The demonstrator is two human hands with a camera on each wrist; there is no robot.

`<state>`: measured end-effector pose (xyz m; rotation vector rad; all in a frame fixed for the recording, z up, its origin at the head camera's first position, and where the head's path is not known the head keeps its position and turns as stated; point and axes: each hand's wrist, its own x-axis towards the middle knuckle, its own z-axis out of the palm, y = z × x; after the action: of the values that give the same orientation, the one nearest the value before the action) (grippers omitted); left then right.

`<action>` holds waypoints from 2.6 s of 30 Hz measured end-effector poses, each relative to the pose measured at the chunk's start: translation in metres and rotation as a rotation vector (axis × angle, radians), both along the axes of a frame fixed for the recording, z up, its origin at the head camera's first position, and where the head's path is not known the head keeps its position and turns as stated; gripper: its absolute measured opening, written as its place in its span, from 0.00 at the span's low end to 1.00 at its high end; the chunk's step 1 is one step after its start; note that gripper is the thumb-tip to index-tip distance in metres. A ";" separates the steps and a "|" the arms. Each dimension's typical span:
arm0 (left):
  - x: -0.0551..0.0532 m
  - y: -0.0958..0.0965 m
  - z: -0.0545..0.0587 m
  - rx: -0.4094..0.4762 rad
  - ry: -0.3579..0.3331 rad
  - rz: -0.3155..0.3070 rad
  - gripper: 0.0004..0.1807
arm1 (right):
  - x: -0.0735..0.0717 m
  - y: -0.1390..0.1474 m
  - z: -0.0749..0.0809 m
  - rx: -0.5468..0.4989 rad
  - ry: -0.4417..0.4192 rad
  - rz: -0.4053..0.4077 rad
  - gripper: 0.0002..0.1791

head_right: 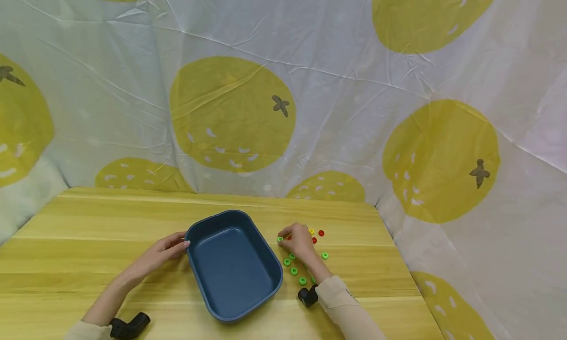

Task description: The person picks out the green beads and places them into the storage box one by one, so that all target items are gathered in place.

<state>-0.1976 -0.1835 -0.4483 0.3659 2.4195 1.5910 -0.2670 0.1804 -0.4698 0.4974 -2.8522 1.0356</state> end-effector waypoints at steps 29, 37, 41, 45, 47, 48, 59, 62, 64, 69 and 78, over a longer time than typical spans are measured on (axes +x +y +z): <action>-0.003 -0.005 -0.005 -0.008 -0.103 -0.044 0.38 | -0.007 -0.064 0.104 -0.141 0.139 0.030 0.12; -0.003 -0.005 -0.009 0.012 -0.143 -0.045 0.39 | -0.005 -0.106 0.101 -0.104 0.143 0.181 0.10; -0.004 -0.005 -0.011 0.027 -0.162 -0.036 0.40 | -0.007 -0.121 0.093 -0.084 0.092 0.242 0.09; -0.006 -0.005 -0.012 0.042 -0.159 -0.032 0.38 | -0.007 -0.131 0.083 -0.009 0.039 0.281 0.09; -0.006 -0.005 -0.013 0.046 -0.154 -0.035 0.38 | -0.007 -0.136 0.077 0.052 0.028 0.302 0.09; -0.006 -0.005 -0.013 0.047 -0.152 -0.037 0.37 | -0.007 -0.138 0.074 0.084 0.028 0.312 0.09; -0.007 -0.007 -0.011 0.054 -0.103 -0.090 0.33 | 0.005 -0.160 0.046 0.275 -0.001 0.410 0.06; -0.006 -0.007 -0.012 0.056 -0.101 -0.093 0.32 | 0.007 -0.165 0.040 0.289 -0.017 0.425 0.06; -0.006 -0.006 -0.013 0.060 -0.105 -0.087 0.32 | 0.009 -0.168 0.036 0.306 -0.027 0.428 0.07; -0.007 -0.006 -0.014 0.068 -0.099 -0.084 0.31 | 0.011 -0.173 0.031 0.348 -0.030 0.427 0.06; -0.007 -0.006 -0.013 0.050 -0.079 -0.090 0.30 | 0.013 -0.175 0.030 0.387 -0.010 0.424 0.07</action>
<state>-0.2050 -0.1895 -0.4616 0.4063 2.2757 1.5988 -0.2536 0.0051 -0.4399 1.1664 -3.0337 0.5078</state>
